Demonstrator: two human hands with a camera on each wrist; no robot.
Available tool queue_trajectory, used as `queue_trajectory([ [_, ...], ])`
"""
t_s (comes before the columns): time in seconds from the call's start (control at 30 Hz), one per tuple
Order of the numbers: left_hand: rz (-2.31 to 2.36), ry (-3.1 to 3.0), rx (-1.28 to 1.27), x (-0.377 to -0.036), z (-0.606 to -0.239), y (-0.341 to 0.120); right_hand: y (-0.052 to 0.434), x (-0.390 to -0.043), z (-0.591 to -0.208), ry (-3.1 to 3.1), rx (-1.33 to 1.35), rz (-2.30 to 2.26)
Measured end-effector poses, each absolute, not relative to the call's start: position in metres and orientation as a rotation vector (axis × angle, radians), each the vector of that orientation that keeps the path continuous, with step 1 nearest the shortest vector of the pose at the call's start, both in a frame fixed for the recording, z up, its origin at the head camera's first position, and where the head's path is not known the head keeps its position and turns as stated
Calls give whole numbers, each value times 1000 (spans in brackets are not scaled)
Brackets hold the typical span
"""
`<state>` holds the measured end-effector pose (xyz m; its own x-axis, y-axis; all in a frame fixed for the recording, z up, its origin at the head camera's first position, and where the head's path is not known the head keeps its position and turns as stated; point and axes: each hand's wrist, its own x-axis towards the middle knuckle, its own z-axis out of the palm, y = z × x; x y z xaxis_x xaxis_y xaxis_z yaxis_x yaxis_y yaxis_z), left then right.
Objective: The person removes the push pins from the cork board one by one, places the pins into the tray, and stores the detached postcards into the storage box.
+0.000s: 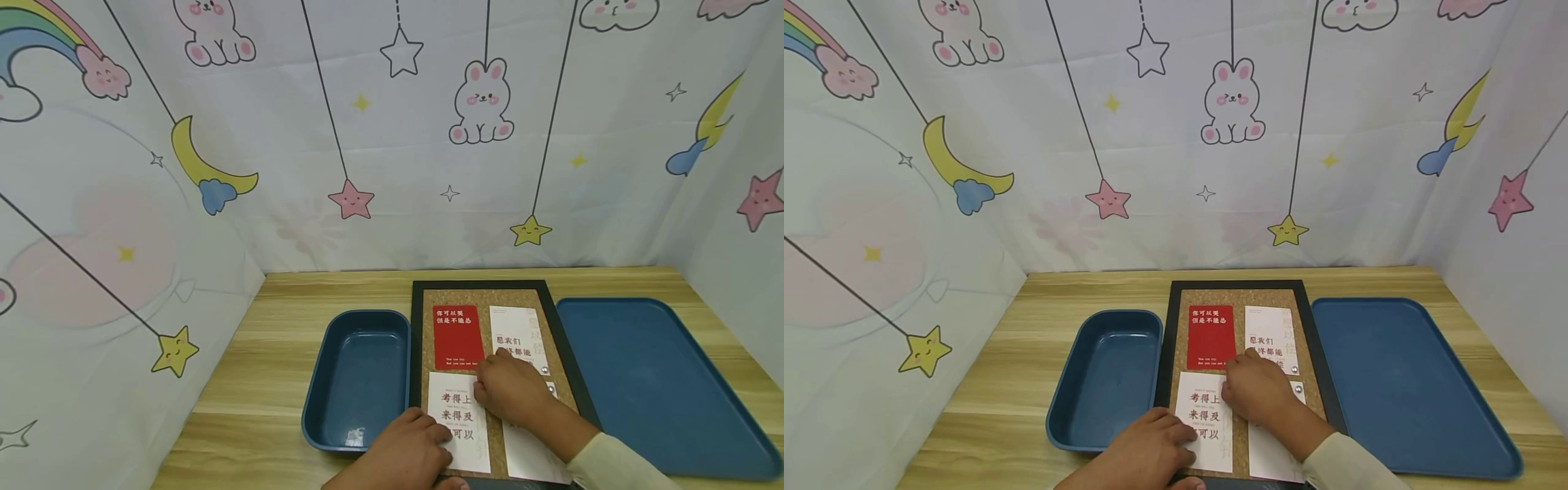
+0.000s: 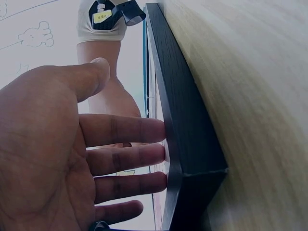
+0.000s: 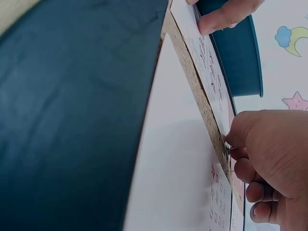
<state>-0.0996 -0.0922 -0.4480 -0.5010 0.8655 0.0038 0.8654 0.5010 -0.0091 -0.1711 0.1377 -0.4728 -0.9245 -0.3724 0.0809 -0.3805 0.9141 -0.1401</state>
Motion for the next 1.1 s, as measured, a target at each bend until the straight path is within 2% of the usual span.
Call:
queue_trajectory([
  [1.1,-11,-2738,-1561,-100,-450,-92,149,-167,-467,-2948,635,227],
])
